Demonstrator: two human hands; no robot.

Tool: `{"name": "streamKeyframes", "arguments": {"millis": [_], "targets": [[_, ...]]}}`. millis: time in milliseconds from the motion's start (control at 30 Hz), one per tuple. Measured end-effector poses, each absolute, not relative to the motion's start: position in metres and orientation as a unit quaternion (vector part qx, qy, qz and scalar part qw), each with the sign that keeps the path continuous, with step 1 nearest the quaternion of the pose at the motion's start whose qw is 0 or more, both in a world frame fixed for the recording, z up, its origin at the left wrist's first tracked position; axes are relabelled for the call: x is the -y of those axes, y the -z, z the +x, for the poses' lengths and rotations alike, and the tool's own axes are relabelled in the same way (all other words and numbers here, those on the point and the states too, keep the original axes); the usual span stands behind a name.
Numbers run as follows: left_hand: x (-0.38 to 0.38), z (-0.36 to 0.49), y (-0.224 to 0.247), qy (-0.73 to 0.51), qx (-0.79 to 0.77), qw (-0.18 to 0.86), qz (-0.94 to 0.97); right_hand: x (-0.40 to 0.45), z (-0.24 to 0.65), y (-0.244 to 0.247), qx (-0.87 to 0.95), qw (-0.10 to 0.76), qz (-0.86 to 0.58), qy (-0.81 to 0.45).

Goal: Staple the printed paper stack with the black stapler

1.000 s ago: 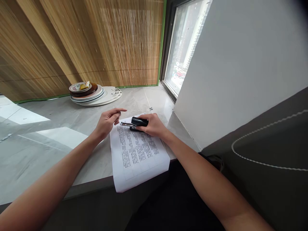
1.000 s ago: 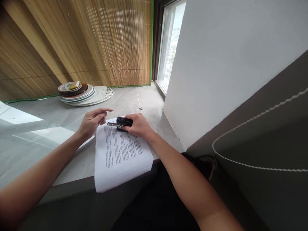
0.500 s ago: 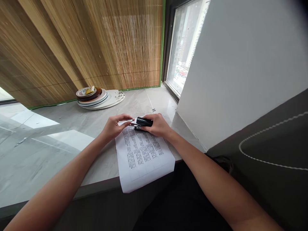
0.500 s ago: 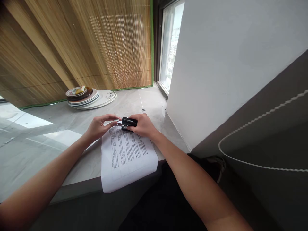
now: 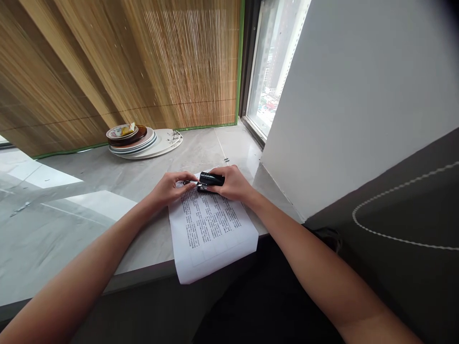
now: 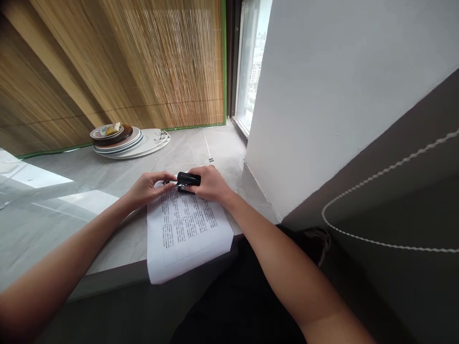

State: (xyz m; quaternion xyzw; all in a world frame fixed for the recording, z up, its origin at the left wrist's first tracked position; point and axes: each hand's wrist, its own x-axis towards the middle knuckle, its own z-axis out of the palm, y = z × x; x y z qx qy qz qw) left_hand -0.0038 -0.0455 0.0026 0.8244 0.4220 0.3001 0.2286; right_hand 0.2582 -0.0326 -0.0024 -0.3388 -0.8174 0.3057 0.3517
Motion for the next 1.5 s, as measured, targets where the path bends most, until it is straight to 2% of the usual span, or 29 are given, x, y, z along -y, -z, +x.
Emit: {"name": "streamKeyframes", "arguments": {"millis": [333,533,733,1133,1367,1500], "targets": [[0.052,-0.006,-0.011,-0.354,-0.358,0.183,0.844,0.027,0.275,-0.011,0.809,0.340,-0.319,-0.357],[0.052,-0.005,-0.012,-0.331,-0.337,0.219,0.854,0.021,0.296,-0.022,0.821,0.314,-0.290,-0.379],[0.053,0.008,0.000,-0.386,-0.337,0.243,0.824,0.041,0.268,-0.020,0.851,0.311,-0.237,-0.351],[0.040,-0.001,0.000,-0.314,-0.385,0.153,0.854,0.041,0.260,-0.009,0.853,0.302,-0.277,-0.324],[0.041,0.008,0.020,-0.181,-0.417,0.084,0.887,0.034,0.284,-0.016,0.866,0.243,-0.298,-0.320],[0.045,0.011,0.017,-0.157,-0.402,0.072,0.899,0.024,0.316,-0.027,0.831,0.301,-0.380,-0.272]]}}
